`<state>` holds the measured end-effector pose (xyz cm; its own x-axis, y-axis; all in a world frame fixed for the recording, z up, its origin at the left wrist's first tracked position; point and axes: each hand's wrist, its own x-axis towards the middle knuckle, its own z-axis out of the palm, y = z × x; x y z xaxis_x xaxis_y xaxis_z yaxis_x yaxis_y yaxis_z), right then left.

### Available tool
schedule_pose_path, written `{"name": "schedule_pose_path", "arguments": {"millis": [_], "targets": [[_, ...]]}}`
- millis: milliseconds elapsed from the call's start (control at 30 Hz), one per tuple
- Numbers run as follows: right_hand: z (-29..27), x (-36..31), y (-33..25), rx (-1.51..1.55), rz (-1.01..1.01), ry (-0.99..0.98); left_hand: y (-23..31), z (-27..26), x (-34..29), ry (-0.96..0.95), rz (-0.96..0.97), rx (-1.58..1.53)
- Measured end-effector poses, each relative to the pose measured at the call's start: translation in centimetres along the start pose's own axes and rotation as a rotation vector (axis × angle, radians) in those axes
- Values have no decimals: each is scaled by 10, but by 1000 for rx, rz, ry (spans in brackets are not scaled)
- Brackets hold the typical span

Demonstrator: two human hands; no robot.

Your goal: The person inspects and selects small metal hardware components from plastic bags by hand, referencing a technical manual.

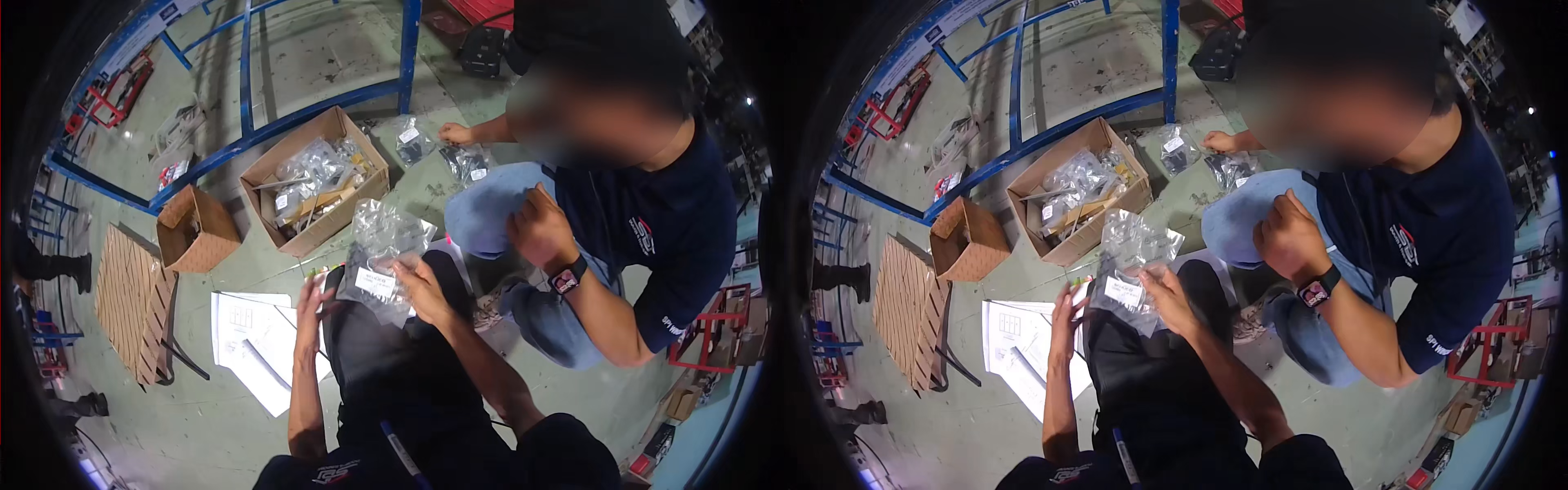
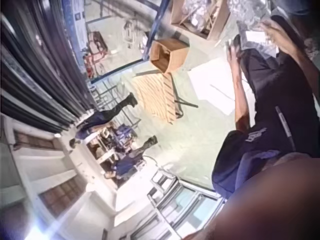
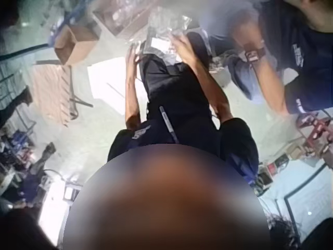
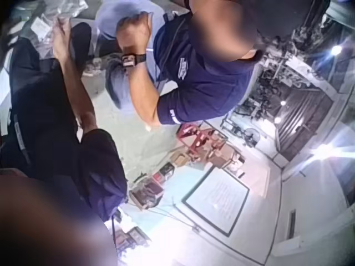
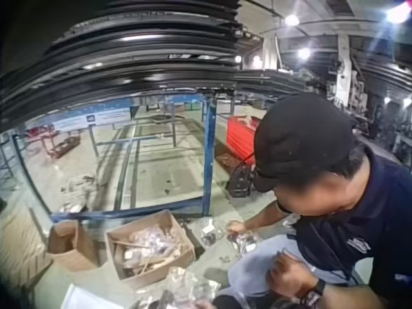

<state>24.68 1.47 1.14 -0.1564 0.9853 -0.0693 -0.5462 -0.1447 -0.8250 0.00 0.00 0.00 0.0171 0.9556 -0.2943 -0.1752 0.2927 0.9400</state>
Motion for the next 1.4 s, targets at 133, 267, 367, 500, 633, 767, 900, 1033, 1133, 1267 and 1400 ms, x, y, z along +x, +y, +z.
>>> {"name": "schedule_pose_path", "arguments": {"millis": [133, 267, 367, 500, 633, 767, 900, 1033, 1133, 1267, 1400], "targets": [[2, -75, -19, 34, 219, 146, 3, 59, -66, -244, -342, -501], [-17, -48, -42, -249, 113, 288, -18, 76, -51, -191, -267, -372], [-34, -38, -48, -290, 168, 264, -10, 79, -50, -186, -204, -381], [-33, -29, -58, -172, 211, 210, 10, 84, -49, -255, -152, -314], [-17, -30, -66, -76, 219, 166, 29, 95, -51, -215, -191, -246], [-16, -31, -66, -103, 170, 188, 25, 95, -45, -184, -209, -133], [-19, -35, -68, -312, 91, 236, 25, 90, -52, -259, -254, -311], [-1, -44, -89, -241, 70, 302, 44, 91, -61, -278, -247, -347], [9, -51, -97, -241, 112, 344, 47, 88, -63, -336, -254, -392], [8, -51, -93, -324, 116, 323, 48, 88, -67, -328, -226, -419], [17, -54, -88, -298, 146, 378, 51, 79, -71, -305, -221, -409]]}}
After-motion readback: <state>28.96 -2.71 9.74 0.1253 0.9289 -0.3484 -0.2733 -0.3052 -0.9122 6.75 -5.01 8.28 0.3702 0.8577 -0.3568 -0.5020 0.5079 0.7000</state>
